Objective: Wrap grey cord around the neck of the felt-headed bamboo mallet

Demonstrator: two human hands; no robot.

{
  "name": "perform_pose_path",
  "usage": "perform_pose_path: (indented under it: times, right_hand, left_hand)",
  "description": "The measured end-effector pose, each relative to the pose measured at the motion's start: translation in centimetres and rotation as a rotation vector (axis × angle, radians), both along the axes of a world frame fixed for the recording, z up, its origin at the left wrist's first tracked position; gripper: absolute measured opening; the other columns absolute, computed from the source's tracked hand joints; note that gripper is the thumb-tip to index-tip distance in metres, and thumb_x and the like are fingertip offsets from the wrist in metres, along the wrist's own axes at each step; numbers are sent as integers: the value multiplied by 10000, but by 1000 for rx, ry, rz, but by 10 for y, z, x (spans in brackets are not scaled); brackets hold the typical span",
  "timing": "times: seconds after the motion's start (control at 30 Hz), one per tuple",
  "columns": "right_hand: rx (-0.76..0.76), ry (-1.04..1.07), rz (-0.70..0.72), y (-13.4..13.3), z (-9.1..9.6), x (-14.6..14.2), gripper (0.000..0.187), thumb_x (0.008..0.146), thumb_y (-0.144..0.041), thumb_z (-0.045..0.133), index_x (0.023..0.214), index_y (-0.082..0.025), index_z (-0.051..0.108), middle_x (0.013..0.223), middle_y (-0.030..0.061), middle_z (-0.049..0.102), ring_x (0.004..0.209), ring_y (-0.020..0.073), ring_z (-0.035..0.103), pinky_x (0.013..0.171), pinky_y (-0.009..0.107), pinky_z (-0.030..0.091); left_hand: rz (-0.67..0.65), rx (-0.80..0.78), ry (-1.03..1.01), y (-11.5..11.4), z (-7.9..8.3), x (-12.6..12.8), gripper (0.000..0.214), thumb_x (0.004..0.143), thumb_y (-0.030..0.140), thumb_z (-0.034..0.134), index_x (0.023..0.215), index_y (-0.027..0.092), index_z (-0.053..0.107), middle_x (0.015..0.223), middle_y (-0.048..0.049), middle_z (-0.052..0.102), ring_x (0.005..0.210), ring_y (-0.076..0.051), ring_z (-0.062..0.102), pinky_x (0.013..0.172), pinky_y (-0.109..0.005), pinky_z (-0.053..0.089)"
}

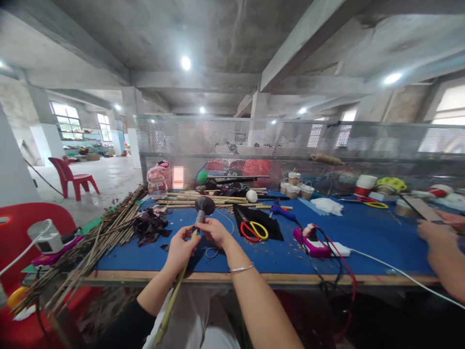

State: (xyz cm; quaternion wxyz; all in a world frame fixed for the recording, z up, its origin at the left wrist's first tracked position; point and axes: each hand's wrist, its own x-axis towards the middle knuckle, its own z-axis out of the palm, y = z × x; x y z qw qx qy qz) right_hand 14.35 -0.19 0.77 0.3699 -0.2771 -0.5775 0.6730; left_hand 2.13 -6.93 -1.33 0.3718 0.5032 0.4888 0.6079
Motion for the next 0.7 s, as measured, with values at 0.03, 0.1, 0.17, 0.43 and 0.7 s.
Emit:
perform_pose_path:
  times: [0.03,0.1,0.17,0.43,0.7]
  right_hand:
    - [-15,9,6,0,1,0,312,594,-330,704,770,-147,520,396,-124,273,326,15,154,339,191,54]
    - [-45,-10,-28,0,1,1,302,575,-299,708,755,-160,509,395,-124,287,326,16,159,342,187,46]
    - [-62,-60,-76,0,1,2,278,572,-297,703,689,-165,488,382,-118,301,316,17,167,336,188,40]
    - [-39,-14,-45,-3,3,4,295,613,-360,692,759,-135,569,377,-119,254,335,21,144,335,186,51]
    - [-40,12,-58,1,-1,4,279,618,-349,687,764,-134,586,383,-115,242,338,25,140,332,192,52]
  left_hand:
    - [18,11,-3,0,0,-1,369,646,289,648,980,161,553,644,39,515,376,-51,451,315,-158,347]
    - [54,18,-24,0,0,-2,358,649,293,645,968,158,554,636,41,510,375,-51,450,316,-157,340]
    - [75,7,-44,0,0,-2,352,647,285,646,960,154,552,625,44,503,373,-48,442,315,-152,328]
    - [128,47,-3,7,-9,-2,382,628,275,651,982,148,584,643,26,555,416,-49,443,414,-174,355]
    - [125,35,10,6,-6,-2,364,627,248,643,973,151,582,634,36,547,401,-51,443,404,-180,351]
